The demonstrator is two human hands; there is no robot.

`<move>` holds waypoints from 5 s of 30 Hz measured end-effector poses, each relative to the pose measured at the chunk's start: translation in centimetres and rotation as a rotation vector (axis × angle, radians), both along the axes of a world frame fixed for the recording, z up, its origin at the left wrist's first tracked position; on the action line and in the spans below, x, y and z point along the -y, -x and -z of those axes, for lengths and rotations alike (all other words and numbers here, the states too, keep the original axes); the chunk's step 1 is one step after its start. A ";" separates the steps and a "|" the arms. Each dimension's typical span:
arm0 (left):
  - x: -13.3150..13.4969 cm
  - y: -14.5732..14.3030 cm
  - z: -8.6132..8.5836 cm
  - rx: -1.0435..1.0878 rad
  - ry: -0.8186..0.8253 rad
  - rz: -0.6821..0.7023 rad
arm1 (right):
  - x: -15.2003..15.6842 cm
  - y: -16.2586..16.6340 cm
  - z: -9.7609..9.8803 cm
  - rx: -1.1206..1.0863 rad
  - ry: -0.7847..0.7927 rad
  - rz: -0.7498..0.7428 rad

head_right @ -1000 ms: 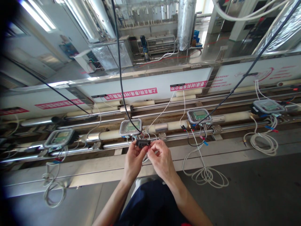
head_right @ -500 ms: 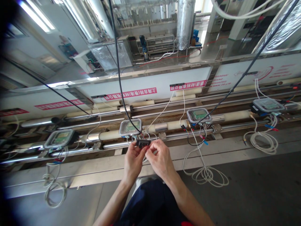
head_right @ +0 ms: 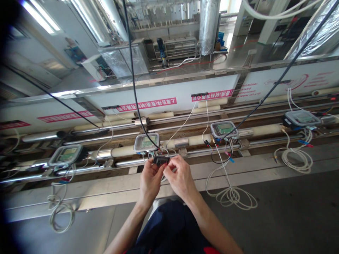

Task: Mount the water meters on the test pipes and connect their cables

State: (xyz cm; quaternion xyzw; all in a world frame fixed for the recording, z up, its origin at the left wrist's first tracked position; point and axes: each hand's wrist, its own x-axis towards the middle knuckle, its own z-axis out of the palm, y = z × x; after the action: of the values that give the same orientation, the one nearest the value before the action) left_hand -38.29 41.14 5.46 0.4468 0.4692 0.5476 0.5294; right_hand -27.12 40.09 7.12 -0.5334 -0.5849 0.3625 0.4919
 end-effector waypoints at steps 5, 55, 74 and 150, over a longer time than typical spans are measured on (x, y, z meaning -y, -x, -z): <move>-0.2 0.4 0.7 -0.055 0.000 0.021 | -0.2 0.0 0.5 -0.001 0.009 -0.016; -0.9 2.7 3.2 0.157 0.389 0.239 | -0.3 -0.9 5.9 -0.350 0.446 -0.136; -1.0 2.0 3.2 -0.052 0.255 0.193 | -0.4 -1.9 6.7 -0.211 0.440 -0.226; -8.0 2.8 2.2 0.133 0.067 0.120 | -1.4 -1.2 3.4 -0.240 0.161 -0.149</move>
State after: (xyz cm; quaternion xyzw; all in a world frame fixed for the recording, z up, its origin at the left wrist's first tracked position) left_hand -41.13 49.17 3.21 0.4187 0.4237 0.5273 0.6059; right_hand -25.93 41.50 3.68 -0.4791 -0.5290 0.5049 0.4855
